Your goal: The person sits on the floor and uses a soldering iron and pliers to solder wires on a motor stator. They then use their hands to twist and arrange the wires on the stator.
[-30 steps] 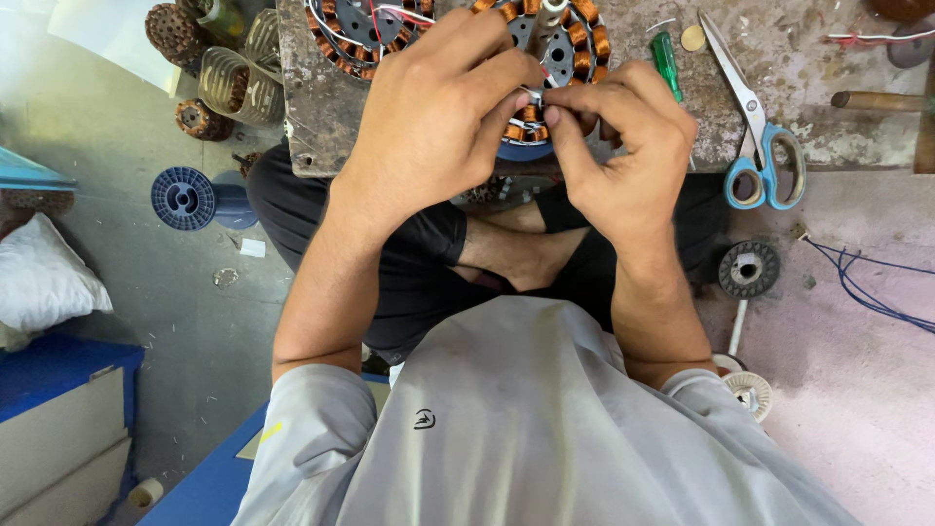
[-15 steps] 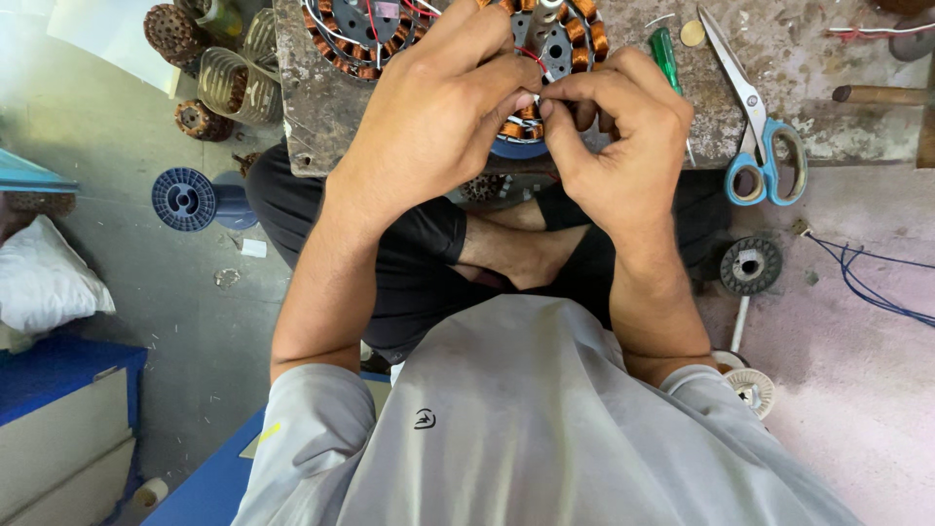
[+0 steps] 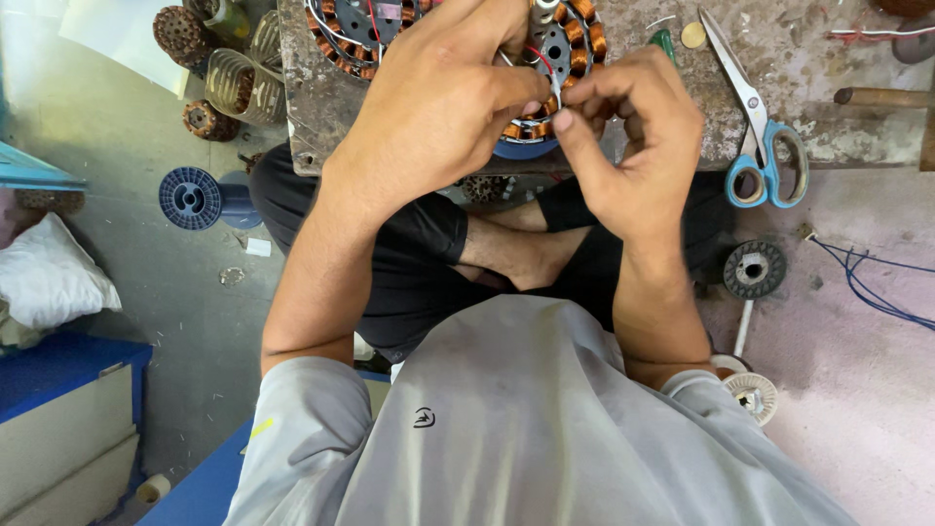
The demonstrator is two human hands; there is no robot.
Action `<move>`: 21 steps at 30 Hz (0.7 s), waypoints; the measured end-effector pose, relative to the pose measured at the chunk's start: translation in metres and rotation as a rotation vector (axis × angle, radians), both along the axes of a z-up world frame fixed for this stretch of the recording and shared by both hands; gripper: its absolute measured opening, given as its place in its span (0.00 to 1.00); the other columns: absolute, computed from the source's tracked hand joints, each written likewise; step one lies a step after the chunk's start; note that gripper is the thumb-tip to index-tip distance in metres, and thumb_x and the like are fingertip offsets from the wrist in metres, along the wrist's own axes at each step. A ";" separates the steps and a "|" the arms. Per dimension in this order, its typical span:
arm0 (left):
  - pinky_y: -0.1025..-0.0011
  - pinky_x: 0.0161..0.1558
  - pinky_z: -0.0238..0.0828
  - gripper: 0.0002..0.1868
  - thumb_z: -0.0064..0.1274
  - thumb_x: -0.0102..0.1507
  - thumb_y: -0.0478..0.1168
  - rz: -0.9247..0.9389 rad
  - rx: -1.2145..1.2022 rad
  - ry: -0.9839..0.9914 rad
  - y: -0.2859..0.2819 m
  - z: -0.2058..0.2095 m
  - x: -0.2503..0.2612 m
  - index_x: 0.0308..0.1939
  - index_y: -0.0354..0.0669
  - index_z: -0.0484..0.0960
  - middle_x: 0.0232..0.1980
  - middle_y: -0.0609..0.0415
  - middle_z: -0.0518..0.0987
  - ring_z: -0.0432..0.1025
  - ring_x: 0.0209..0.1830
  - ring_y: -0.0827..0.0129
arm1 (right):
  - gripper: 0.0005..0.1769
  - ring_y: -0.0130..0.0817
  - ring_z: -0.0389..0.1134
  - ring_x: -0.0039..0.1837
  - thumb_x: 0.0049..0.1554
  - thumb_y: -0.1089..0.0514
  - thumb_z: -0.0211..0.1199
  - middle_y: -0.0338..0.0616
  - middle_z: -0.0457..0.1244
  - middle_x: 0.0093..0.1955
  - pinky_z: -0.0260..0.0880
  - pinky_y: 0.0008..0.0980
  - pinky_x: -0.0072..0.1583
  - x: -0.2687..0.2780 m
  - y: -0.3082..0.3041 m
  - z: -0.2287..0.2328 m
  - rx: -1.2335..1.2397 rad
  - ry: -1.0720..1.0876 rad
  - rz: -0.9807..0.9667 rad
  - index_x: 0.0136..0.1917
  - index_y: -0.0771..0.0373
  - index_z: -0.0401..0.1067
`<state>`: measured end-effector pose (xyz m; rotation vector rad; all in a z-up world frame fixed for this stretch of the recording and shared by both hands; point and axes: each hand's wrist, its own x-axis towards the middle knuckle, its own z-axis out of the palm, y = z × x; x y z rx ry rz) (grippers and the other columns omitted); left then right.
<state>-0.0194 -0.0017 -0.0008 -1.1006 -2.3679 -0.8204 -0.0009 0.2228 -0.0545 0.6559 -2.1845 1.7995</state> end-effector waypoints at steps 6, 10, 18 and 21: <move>0.63 0.51 0.70 0.12 0.58 0.63 0.24 -0.050 0.188 -0.120 -0.008 0.004 0.008 0.50 0.36 0.82 0.58 0.48 0.71 0.69 0.53 0.56 | 0.11 0.36 0.66 0.52 0.58 0.66 0.75 0.47 0.62 0.51 0.68 0.30 0.53 0.013 -0.003 0.013 0.286 0.223 -0.050 0.53 0.66 0.76; 0.64 0.48 0.69 0.12 0.63 0.62 0.27 -0.008 0.209 -0.177 -0.018 0.002 0.014 0.48 0.38 0.82 0.54 0.47 0.69 0.68 0.47 0.59 | 0.08 0.40 0.65 0.54 0.59 0.67 0.76 0.45 0.63 0.48 0.66 0.33 0.56 0.012 -0.009 0.011 0.341 0.275 -0.108 0.51 0.64 0.78; 0.64 0.49 0.68 0.10 0.66 0.64 0.31 0.014 0.133 -0.054 -0.023 -0.011 0.019 0.46 0.41 0.82 0.52 0.50 0.70 0.68 0.51 0.58 | 0.06 0.38 0.61 0.57 0.62 0.67 0.76 0.43 0.63 0.49 0.63 0.31 0.59 0.011 -0.013 0.005 0.333 0.211 -0.142 0.50 0.63 0.80; 0.63 0.50 0.69 0.11 0.63 0.63 0.29 0.019 0.111 -0.022 -0.023 -0.011 0.020 0.48 0.39 0.81 0.50 0.52 0.73 0.69 0.51 0.58 | 0.07 0.38 0.59 0.57 0.62 0.65 0.77 0.43 0.60 0.50 0.61 0.32 0.59 0.012 -0.014 0.001 0.344 0.241 -0.174 0.51 0.62 0.80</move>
